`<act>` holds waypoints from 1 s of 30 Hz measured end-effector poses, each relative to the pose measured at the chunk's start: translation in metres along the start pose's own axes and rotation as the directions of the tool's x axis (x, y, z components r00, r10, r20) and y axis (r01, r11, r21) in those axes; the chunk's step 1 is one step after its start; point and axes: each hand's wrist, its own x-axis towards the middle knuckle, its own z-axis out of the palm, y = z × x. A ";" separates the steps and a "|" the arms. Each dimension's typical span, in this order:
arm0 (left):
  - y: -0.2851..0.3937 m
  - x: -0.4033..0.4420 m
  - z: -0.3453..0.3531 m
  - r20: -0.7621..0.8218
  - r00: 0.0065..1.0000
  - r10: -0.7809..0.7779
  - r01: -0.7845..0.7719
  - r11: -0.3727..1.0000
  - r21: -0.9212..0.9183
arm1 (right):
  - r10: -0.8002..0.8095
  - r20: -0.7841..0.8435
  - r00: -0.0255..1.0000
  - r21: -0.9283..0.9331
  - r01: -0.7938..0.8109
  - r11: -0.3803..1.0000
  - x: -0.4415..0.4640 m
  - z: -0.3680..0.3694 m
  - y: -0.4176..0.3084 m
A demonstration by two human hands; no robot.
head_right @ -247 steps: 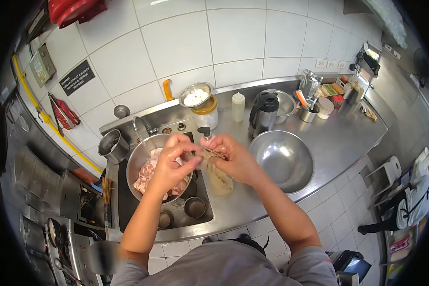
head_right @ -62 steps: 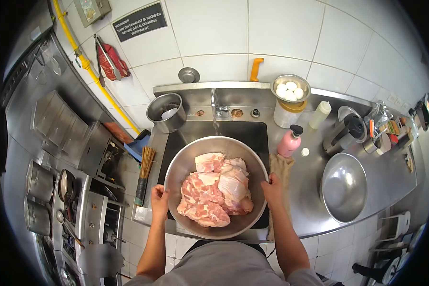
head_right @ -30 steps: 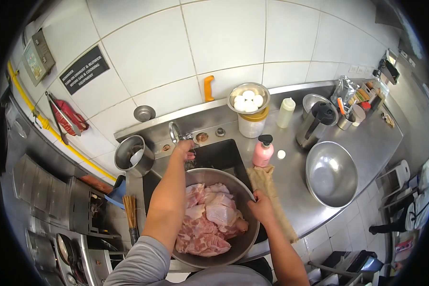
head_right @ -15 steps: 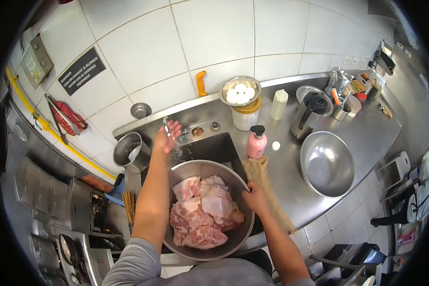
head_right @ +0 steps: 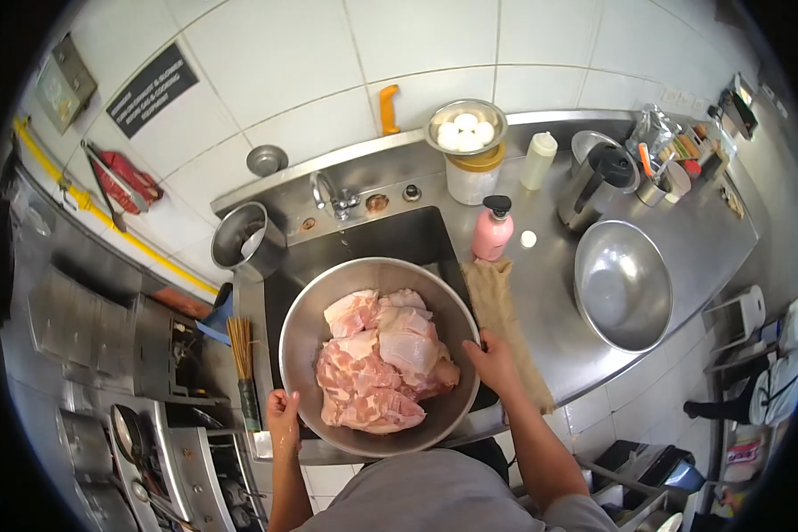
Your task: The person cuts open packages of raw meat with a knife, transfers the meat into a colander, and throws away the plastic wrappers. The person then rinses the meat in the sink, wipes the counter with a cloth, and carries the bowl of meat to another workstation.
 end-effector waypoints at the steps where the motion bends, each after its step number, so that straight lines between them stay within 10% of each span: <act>1: -0.006 -0.001 0.002 -0.031 0.999 -0.020 0.020 1.000 0.001 | 0.000 -0.001 1.000 0.044 0.000 0.999 0.003 0.001 0.000; 12: 0.045 0.060 -0.014 0.144 0.985 0.093 -0.104 0.992 0.066 | 0.117 0.155 0.981 0.491 -0.180 0.852 0.002 0.024 0.006; 19: 0.104 0.063 -0.055 0.261 0.952 0.162 -0.208 0.965 0.159 | 0.103 0.194 0.976 0.455 -0.182 0.872 -0.056 0.050 -0.005; 30: 0.176 -0.056 0.077 0.296 0.888 0.353 -0.365 0.931 -0.016 | -0.049 -0.014 0.999 0.319 0.051 0.946 -0.056 -0.173 -0.103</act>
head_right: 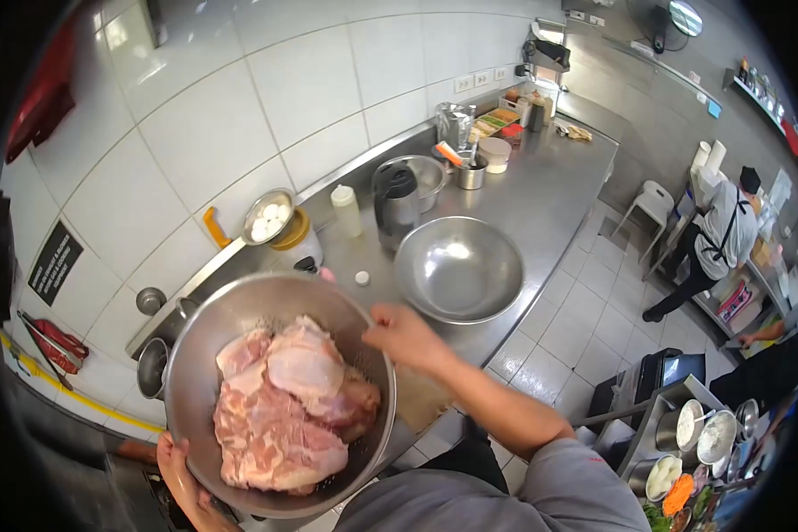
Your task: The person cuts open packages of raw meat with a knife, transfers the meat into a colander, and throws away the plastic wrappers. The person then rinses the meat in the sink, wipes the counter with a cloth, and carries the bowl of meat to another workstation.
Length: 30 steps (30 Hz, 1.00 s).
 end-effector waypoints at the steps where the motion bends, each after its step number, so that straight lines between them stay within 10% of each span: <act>1: 0.008 0.000 0.026 0.037 0.998 0.047 -0.044 0.996 -0.073 | -0.019 -0.026 0.999 0.002 0.019 1.000 0.007 -0.027 -0.009; 16: 0.012 0.000 0.393 0.352 0.935 -0.044 0.103 0.983 -0.151 | -0.179 -0.260 0.949 0.025 0.192 0.981 0.093 -0.380 0.008; 30: -0.105 0.009 0.430 0.317 0.945 -0.078 0.114 0.989 -0.098 | -0.033 -0.257 0.966 0.070 0.052 0.996 0.102 -0.388 0.109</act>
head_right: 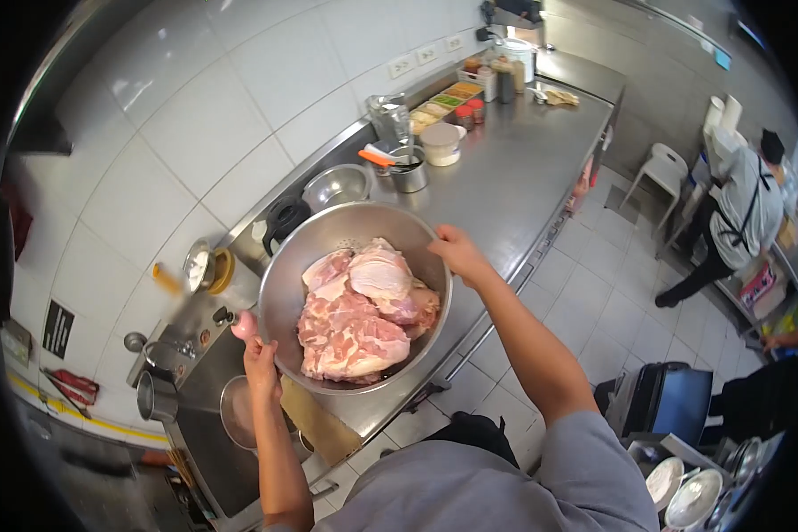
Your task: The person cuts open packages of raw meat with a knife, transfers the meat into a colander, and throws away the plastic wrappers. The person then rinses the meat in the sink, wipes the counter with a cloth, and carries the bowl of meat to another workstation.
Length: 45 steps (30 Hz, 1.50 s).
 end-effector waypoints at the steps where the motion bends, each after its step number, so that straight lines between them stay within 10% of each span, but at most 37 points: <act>1: -0.001 0.001 0.002 -0.012 1.000 -0.001 0.001 1.000 -0.020 | 0.020 -0.028 0.999 0.029 -0.019 0.999 -0.002 -0.001 0.001; 8: -0.024 0.005 0.002 -0.177 0.982 0.066 -0.078 0.995 -0.064 | 0.011 -0.148 0.989 0.204 0.019 0.979 -0.007 0.003 0.028; 10: -0.032 0.012 -0.006 0.089 0.907 -0.413 0.412 0.820 -0.397 | -0.008 -0.158 0.987 0.184 0.038 0.982 -0.016 0.003 0.032; 22: -0.010 0.044 0.015 0.468 0.824 -0.321 0.503 0.794 -0.342 | 0.035 -0.344 0.938 0.281 0.068 0.957 -0.127 0.028 0.027; 25: -0.013 0.049 0.014 0.449 0.842 -0.300 0.462 0.830 -0.313 | 0.169 -0.357 0.919 0.665 0.122 0.737 -0.117 0.020 0.073; 28: -0.047 0.060 0.001 0.430 0.864 -0.262 0.454 0.774 -0.441 | 0.325 -0.548 0.771 0.498 -0.012 0.867 -0.112 0.034 0.080; 32: -0.117 0.088 -0.018 0.435 0.880 -0.189 0.385 0.821 -0.421 | 0.365 -0.350 0.863 0.497 -0.159 0.853 -0.104 0.041 0.109; 45: -0.047 0.063 0.073 0.548 0.773 -0.319 0.530 0.800 -0.282 | 0.276 -0.111 0.955 0.810 -0.074 0.581 -0.078 0.046 0.072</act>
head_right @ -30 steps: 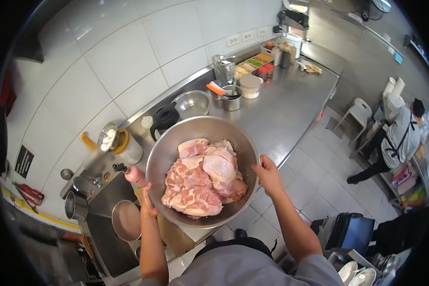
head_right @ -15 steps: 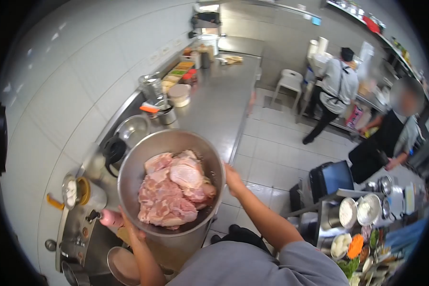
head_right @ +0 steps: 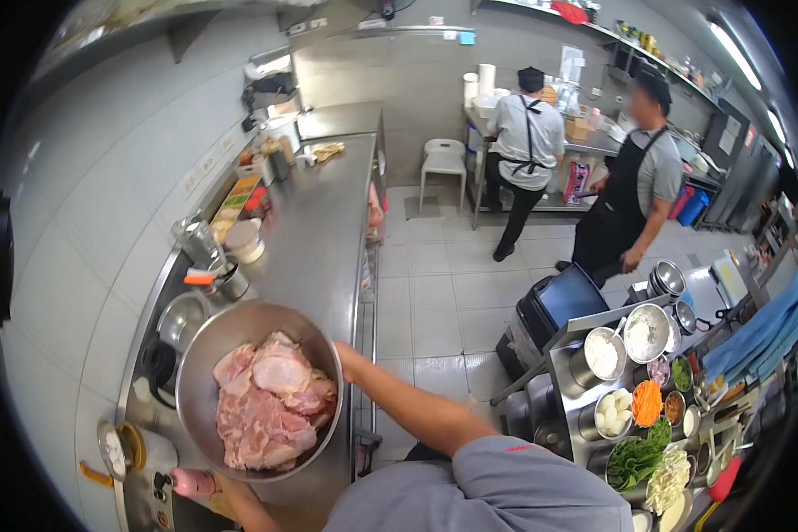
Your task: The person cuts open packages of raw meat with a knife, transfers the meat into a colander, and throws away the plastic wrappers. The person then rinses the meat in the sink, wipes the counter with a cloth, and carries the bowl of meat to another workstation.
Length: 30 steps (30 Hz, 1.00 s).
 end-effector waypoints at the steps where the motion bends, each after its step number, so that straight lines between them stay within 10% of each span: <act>1: -0.004 0.002 0.006 0.003 1.000 -0.016 0.016 1.000 0.006 | -0.006 0.007 1.000 0.007 0.006 1.000 -0.002 0.002 -0.004; 17: -0.119 0.095 0.199 0.034 0.988 -0.152 0.148 0.983 0.111 | -0.057 0.024 0.998 0.155 0.053 0.986 -0.021 -0.044 -0.158; 30: -0.254 0.185 0.453 0.335 0.845 -0.416 0.305 0.891 0.337 | -0.425 -0.227 0.876 0.144 0.462 0.875 -0.070 -0.214 -0.341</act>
